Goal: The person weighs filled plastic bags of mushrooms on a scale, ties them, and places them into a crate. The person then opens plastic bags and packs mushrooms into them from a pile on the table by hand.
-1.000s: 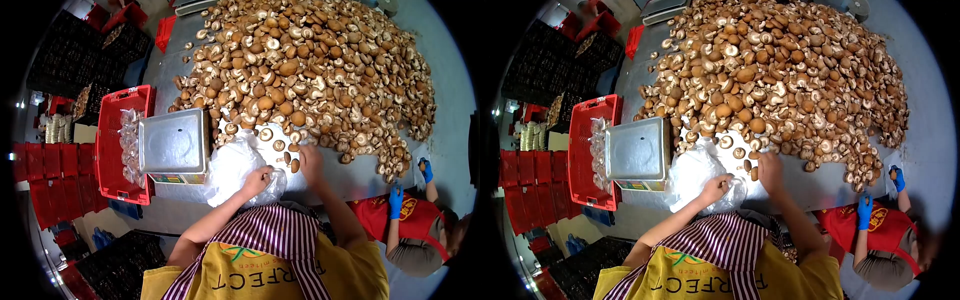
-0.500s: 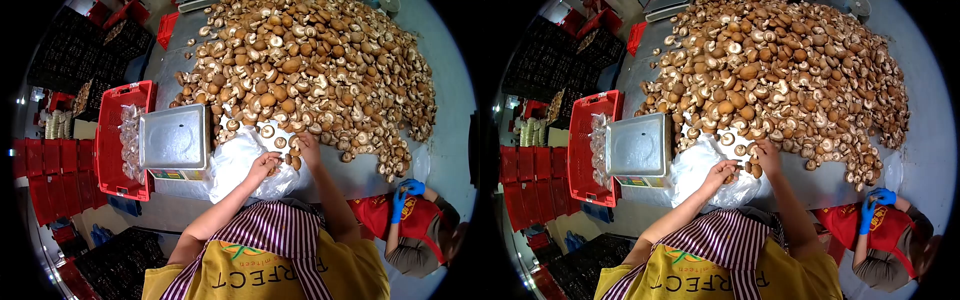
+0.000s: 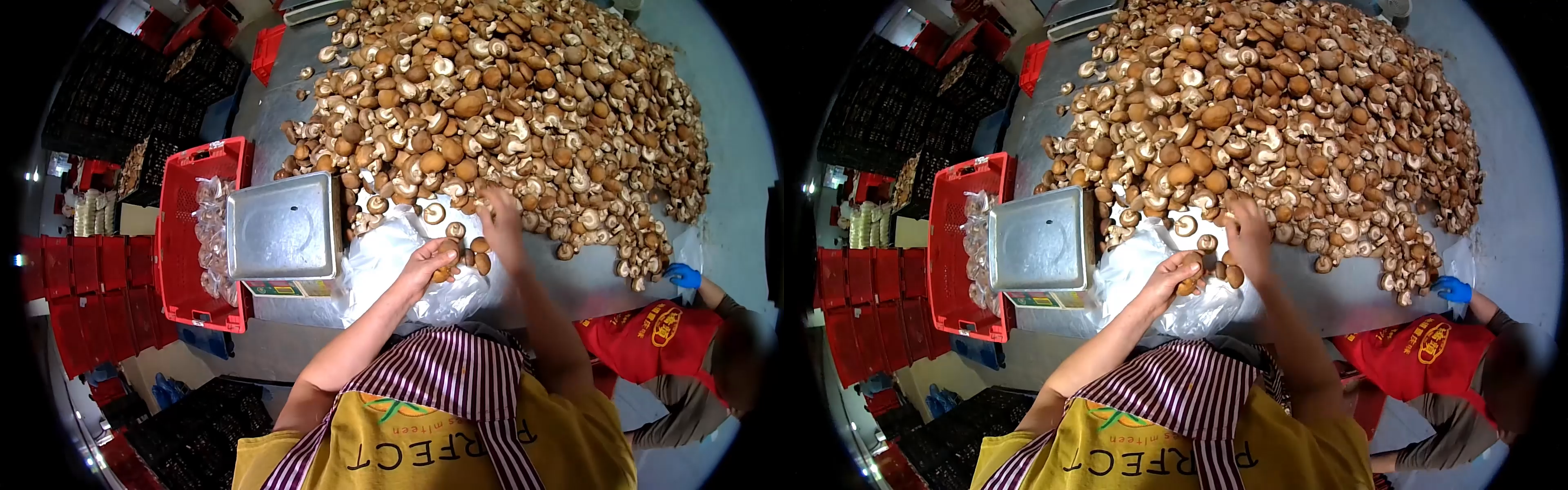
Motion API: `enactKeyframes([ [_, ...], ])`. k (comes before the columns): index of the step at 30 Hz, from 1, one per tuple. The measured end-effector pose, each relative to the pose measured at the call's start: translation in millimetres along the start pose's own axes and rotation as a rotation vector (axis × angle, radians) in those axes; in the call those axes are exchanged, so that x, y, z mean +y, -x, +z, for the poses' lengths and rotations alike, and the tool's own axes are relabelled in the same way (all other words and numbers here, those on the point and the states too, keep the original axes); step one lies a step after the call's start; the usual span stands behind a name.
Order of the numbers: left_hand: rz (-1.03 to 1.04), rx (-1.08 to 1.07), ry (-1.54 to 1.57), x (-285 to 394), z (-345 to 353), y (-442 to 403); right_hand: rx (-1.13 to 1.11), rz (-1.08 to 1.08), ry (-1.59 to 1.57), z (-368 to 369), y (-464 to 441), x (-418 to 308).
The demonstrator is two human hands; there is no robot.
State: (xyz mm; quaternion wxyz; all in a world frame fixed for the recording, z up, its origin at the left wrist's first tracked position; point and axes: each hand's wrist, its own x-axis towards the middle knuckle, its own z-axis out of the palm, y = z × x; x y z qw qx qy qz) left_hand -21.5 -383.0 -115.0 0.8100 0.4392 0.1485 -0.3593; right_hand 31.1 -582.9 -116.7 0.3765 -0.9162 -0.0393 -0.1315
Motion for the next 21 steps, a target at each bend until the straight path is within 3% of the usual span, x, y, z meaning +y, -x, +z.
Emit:
enactKeyframes([
  [4, 0.038, 0.033, -0.085, 1.3, -1.0, 3.7, -0.020, -0.022, 0.255, 3.9, -18.9, 15.9],
  [6, 0.045, 0.033, -0.108, 4.0, -3.0, 7.2, -0.263, -0.139, 0.359, -0.6, -7.2, 14.7],
  [13, -0.040, 0.042, 0.043, 1.9, -25.1, 24.6, -0.311, -0.377, 0.301, -10.7, 64.9, -15.5],
  [14, -0.041, 0.041, 0.043, 0.6, -27.9, 23.2, -0.311, -0.376, 0.302, -10.4, 64.3, -17.5],
  [16, -0.096, 0.108, 0.080, 1.6, -27.1, 22.7, -0.374, -0.190, 0.007, -12.3, 62.4, -25.6],
  [17, -0.082, 0.122, 0.079, 1.1, -25.3, 22.1, -0.218, -0.141, 0.006, -6.7, 56.0, -24.0],
  [21, -0.102, 0.047, 0.028, 1.9, -19.1, 17.1, -0.033, 0.003, 0.121, 13.2, -2.4, 0.3],
])
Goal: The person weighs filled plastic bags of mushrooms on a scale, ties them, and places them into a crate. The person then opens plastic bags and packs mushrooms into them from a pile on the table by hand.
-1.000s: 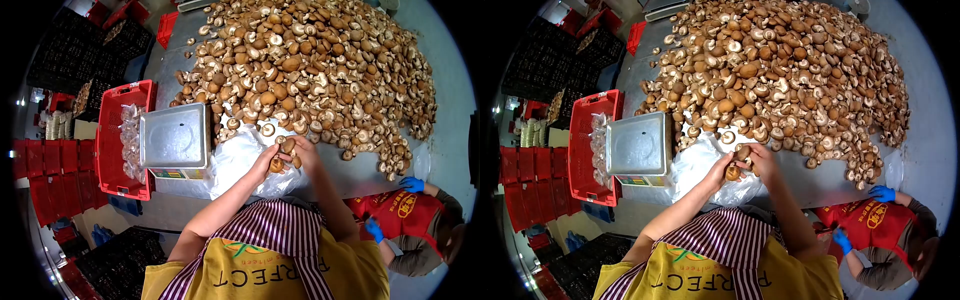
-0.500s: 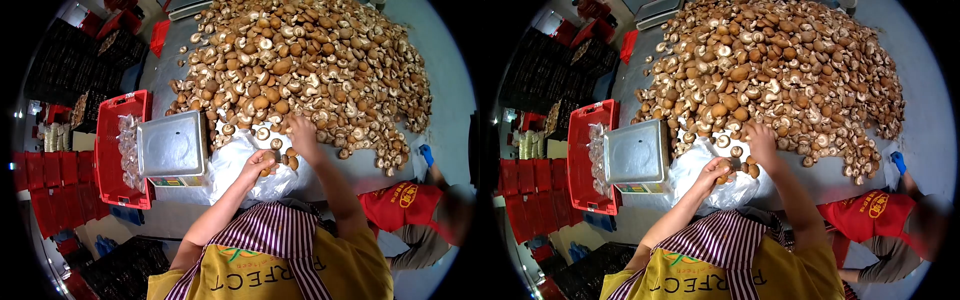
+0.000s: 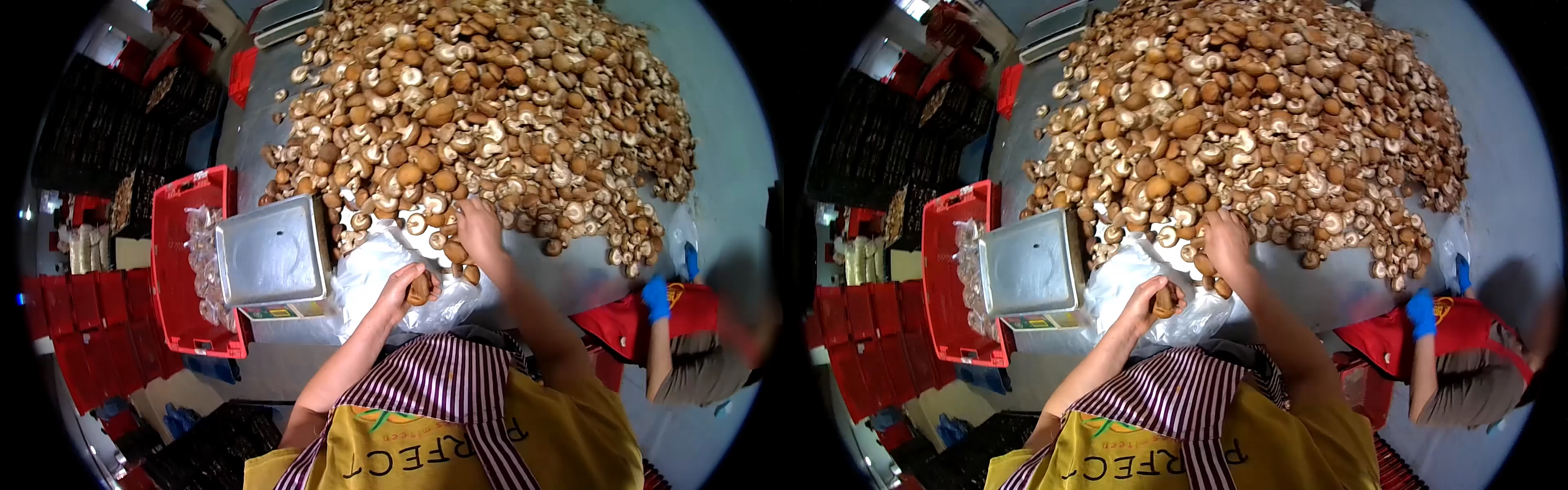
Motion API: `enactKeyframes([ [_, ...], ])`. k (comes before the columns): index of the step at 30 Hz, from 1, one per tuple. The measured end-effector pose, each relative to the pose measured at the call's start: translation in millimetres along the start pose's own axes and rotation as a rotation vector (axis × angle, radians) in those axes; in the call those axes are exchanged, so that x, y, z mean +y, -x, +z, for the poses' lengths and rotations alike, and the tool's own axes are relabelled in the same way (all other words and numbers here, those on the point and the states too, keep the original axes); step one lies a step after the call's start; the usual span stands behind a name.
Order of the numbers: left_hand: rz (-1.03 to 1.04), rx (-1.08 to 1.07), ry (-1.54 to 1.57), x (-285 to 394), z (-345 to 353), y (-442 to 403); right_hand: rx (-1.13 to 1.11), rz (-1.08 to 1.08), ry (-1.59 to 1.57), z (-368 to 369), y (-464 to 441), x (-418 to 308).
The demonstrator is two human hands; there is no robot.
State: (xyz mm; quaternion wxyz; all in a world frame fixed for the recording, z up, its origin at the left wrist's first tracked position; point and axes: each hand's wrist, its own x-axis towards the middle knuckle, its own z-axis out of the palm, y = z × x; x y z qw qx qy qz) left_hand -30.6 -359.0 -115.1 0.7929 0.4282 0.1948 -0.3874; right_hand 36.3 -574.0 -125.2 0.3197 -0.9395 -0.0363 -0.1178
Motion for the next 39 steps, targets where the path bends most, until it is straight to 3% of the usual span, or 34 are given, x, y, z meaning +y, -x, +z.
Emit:
enactKeyframes([
  [3, 0.029, -0.131, 0.004, 0.4, 12.3, -0.1, -0.413, 0.227, 0.470, 41.2, -25.1, 26.9],
  [5, 0.042, -0.156, 0.029, -1.3, 13.4, 0.1, -0.623, 0.381, 0.426, 49.8, -39.0, 16.9],
  [11, 0.051, -0.174, 0.024, -5.7, 6.2, -6.0, -0.475, 0.390, 0.201, 49.2, -25.4, 14.8],
  [14, 0.063, -0.182, 0.023, -1.2, 9.6, -9.9, -0.384, 0.371, 0.039, 13.3, -10.7, 0.4],
  [16, 0.082, -0.101, 0.011, 5.2, 17.2, -8.6, -0.136, 0.329, -0.144, -5.6, -2.0, -12.2],
  [17, 0.080, -0.101, 0.007, 8.0, 19.2, -7.8, -0.134, 0.333, -0.146, -17.4, 2.3, -21.5],
  [19, 0.093, -0.128, 0.039, 14.8, 22.1, -8.7, -0.512, 0.456, -0.640, -43.5, 6.2, -42.4],
  [20, 0.087, -0.175, 0.097, 14.7, 18.2, -13.4, -0.462, 0.213, -0.647, -36.9, 11.4, -37.2],
  [21, 0.086, -0.183, 0.089, 15.1, 13.7, -17.6, -0.451, 0.213, -0.646, -37.3, 5.4, -28.8],
  [25, 0.081, -0.336, 0.130, 16.5, 10.6, -22.1, -0.043, 0.290, 0.146, -48.4, -55.1, 39.7],
  [28, 0.061, -0.393, 0.197, 12.0, 14.6, -18.9, -0.022, 0.341, 0.383, -51.2, -70.4, 65.2],
  [39, -0.014, -0.274, 0.182, -1.2, 5.1, -12.1, -0.201, 0.039, 0.189, -14.6, 42.6, 17.0],
])
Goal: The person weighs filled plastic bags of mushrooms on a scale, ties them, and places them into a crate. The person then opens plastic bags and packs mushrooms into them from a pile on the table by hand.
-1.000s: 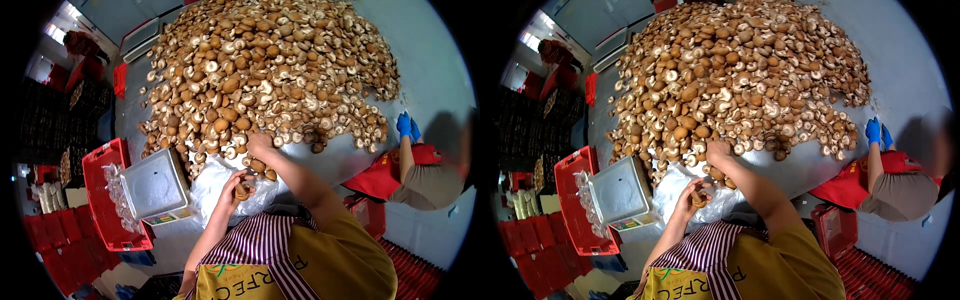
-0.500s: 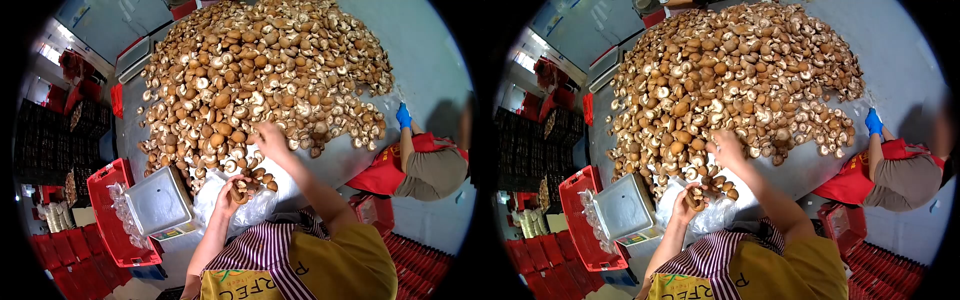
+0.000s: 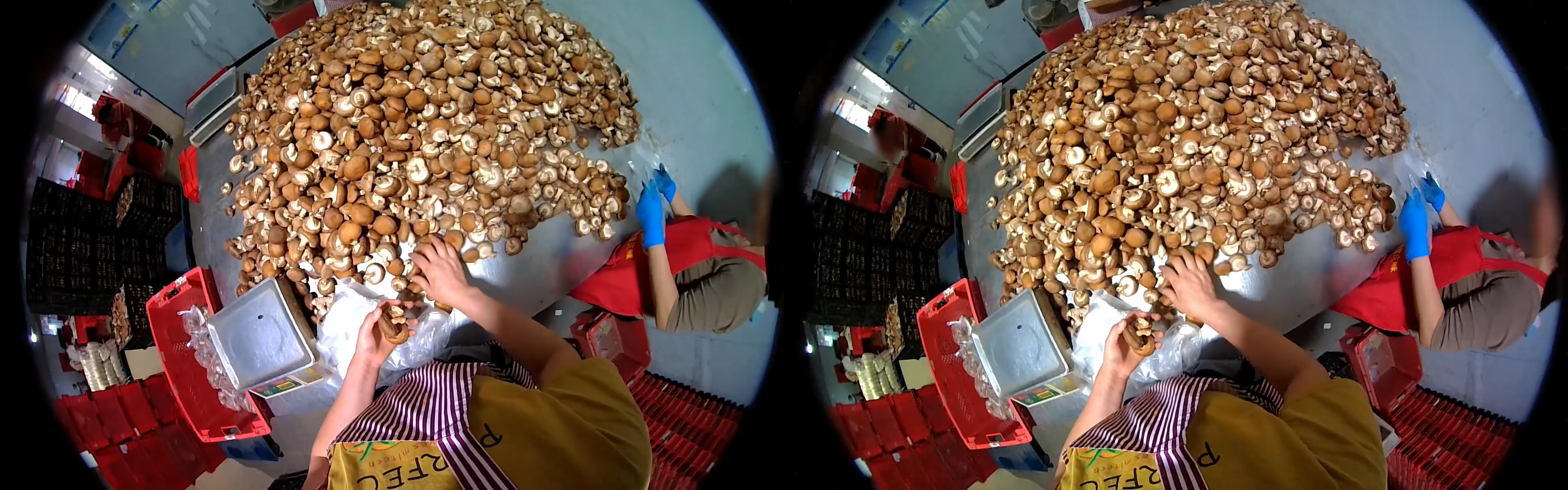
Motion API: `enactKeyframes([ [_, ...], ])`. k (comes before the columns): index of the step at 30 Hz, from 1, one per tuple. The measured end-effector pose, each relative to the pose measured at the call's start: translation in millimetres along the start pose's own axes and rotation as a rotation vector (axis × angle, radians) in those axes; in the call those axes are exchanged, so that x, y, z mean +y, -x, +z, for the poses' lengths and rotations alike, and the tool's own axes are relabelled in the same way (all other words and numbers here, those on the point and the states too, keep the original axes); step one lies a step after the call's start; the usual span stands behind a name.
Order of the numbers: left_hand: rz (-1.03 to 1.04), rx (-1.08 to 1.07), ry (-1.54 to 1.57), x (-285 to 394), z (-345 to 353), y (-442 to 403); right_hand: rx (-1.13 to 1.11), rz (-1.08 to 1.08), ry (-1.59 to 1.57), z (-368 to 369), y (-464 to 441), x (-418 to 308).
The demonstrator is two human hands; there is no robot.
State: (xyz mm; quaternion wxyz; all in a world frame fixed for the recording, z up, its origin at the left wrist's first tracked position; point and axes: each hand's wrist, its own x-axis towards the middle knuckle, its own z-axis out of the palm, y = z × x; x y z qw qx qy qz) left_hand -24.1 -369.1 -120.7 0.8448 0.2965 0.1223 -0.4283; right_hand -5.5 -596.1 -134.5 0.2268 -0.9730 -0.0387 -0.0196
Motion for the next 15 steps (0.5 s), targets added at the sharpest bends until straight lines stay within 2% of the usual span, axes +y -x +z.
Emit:
enactKeyframes([
  [2, 0.007, 0.016, -0.022, 2.2, 1.6, 3.1, -0.008, 0.007, -0.146, 3.0, 17.2, -4.3],
  [4, 0.008, 0.048, -0.021, 2.0, -1.6, 6.8, -0.058, -0.057, -0.122, 2.7, 19.1, 3.5],
  [6, -0.013, -0.008, 0.018, -0.4, -11.8, 10.5, 0.128, -0.144, 0.023, -5.1, 3.3, 34.8],
  [7, -0.011, -0.003, 0.021, -1.1, -11.9, 12.5, 0.160, 0.160, -0.482, -18.3, -15.0, 58.1],
  [9, -0.009, 0.008, 0.011, -1.8, -10.9, 17.3, 0.420, 0.102, -0.167, -87.4, -47.2, 85.1],
  [10, -0.006, 0.015, 0.013, -2.7, -10.8, 18.5, 0.519, 0.176, -0.137, -104.9, -56.8, 103.9],
  [12, -0.012, 0.017, 0.019, -6.1, -9.8, 17.7, 0.586, 0.293, 0.111, -110.6, -75.6, 152.8],
  [13, -0.020, 0.017, 0.023, -7.6, -9.6, 16.8, 0.584, 0.291, 0.107, -105.1, -76.6, 164.6],
  [15, -0.018, 0.023, 0.021, -10.5, -4.9, 14.7, 0.496, 0.319, 0.295, -98.7, -80.5, 170.6],
])
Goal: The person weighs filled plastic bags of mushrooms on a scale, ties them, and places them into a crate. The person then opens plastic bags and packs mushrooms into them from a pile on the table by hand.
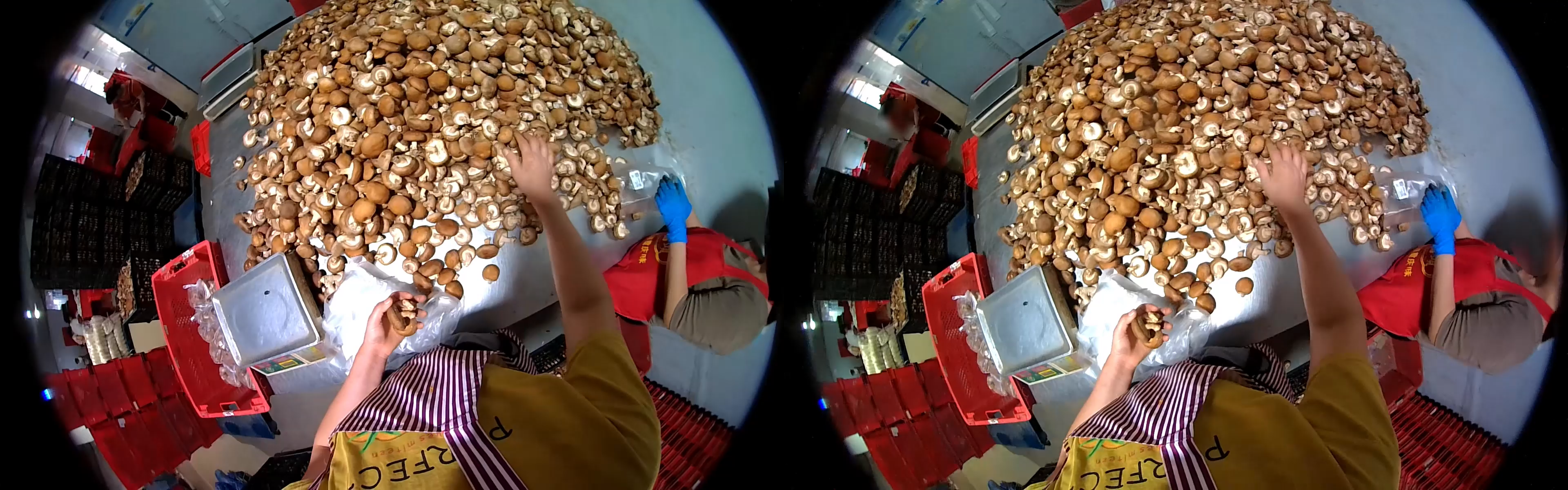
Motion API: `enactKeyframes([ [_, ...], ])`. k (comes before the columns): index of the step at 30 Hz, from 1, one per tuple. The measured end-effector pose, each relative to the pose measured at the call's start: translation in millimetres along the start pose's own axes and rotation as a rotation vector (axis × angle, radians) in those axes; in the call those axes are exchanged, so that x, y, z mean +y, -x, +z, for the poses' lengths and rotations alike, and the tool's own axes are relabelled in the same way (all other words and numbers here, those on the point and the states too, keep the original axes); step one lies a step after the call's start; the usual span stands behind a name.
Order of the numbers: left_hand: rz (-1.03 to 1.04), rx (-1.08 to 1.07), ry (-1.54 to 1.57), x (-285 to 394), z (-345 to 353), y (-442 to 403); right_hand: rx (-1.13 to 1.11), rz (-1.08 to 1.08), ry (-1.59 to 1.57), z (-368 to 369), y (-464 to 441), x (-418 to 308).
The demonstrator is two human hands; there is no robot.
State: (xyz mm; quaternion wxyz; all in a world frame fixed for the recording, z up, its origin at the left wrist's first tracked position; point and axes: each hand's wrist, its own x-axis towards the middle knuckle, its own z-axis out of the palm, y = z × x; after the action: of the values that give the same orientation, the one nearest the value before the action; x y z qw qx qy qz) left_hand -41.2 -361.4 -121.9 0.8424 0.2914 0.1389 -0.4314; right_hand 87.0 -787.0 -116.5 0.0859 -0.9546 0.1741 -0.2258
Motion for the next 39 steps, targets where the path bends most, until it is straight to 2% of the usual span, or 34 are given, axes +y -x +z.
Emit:
enactKeyframes([
  [1, -0.002, 0.003, -0.002, -1.2, 2.0, -1.1, -0.003, -0.004, -0.005, -0.4, 4.3, -5.1],
  [3, 0.000, -0.007, 0.011, -3.0, 3.6, -3.0, -0.175, 0.018, -0.107, -5.1, 19.5, -18.2],
  [5, -0.015, -0.013, 0.012, -3.2, 5.5, -4.9, -0.169, -0.007, -0.095, 12.6, 38.1, -22.0],
  [7, -0.022, -0.011, 0.025, -3.2, 3.8, -8.3, 0.065, -0.125, -0.013, -10.8, 58.5, -51.8],
  [10, -0.030, 0.016, -0.026, 0.1, 12.9, -8.5, 0.110, -0.248, -0.164, -15.1, 73.3, -90.6],
  [11, -0.035, 0.011, -0.049, 1.4, 17.2, -9.8, -0.105, -0.224, -0.138, -8.1, 84.5, -105.6],
  [13, -0.047, -0.004, -0.081, 2.6, 21.4, -13.4, -0.279, -0.284, -0.124, -5.3, 94.3, -136.6],
  [15, -0.085, -0.041, -0.042, 1.0, 23.5, -19.4, -0.535, -0.203, -0.007, 12.2, 93.7, -153.0],
  [17, -0.129, -0.102, -0.034, -1.2, 22.1, -23.0, -0.434, -0.145, -0.106, 46.2, 105.0, -155.1],
  [19, -0.120, -0.080, -0.037, -2.7, 23.6, -23.3, -0.344, -0.153, -0.147, 46.4, 103.5, -155.4],
  [24, -0.145, -0.086, -0.086, -3.6, 21.2, -25.6, -0.471, -0.055, -0.391, 10.7, 107.3, -153.1],
  [25, -0.151, -0.086, -0.085, -2.6, 23.2, -26.2, -0.414, -0.094, -0.474, -7.6, 110.6, -159.3],
  [27, -0.100, -0.055, -0.103, -0.1, 25.6, -27.6, -0.694, 0.001, -0.754, -53.2, 113.5, -169.4],
  [29, -0.100, -0.010, -0.048, -0.5, 16.6, -31.6, -0.712, -0.260, -0.799, -51.1, 137.7, -165.9],
  [30, -0.090, 0.009, -0.044, 0.4, 10.9, -34.3, -0.777, -0.292, -0.792, -64.4, 132.8, -161.9],
  [31, -0.080, 0.030, -0.038, 3.2, 12.2, -34.4, -0.559, -0.241, -0.685, -67.4, 128.9, -165.5],
  [32, -0.075, -0.054, -0.057, 8.0, 12.7, -36.8, -0.540, -0.242, -0.691, -69.0, 107.2, -146.0],
  [33, -0.075, -0.052, -0.057, 9.6, 12.2, -37.6, -0.383, -0.119, -0.662, -40.4, 98.2, -126.2],
  [34, -0.078, -0.070, -0.067, 10.9, 11.2, -37.9, -0.318, -0.023, -0.447, -49.6, 76.9, -115.7],
  [36, -0.098, -0.099, -0.079, 12.7, 15.6, -37.5, -0.208, 0.154, -0.288, -29.3, 59.9, -89.7],
  [37, -0.101, -0.105, -0.084, 11.4, 19.0, -36.5, -0.201, 0.158, -0.285, -20.9, 64.5, -90.1],
  [39, -0.097, -0.134, -0.238, 5.6, 25.4, -34.5, -0.249, 0.093, -0.028, 9.1, 82.3, -98.0],
])
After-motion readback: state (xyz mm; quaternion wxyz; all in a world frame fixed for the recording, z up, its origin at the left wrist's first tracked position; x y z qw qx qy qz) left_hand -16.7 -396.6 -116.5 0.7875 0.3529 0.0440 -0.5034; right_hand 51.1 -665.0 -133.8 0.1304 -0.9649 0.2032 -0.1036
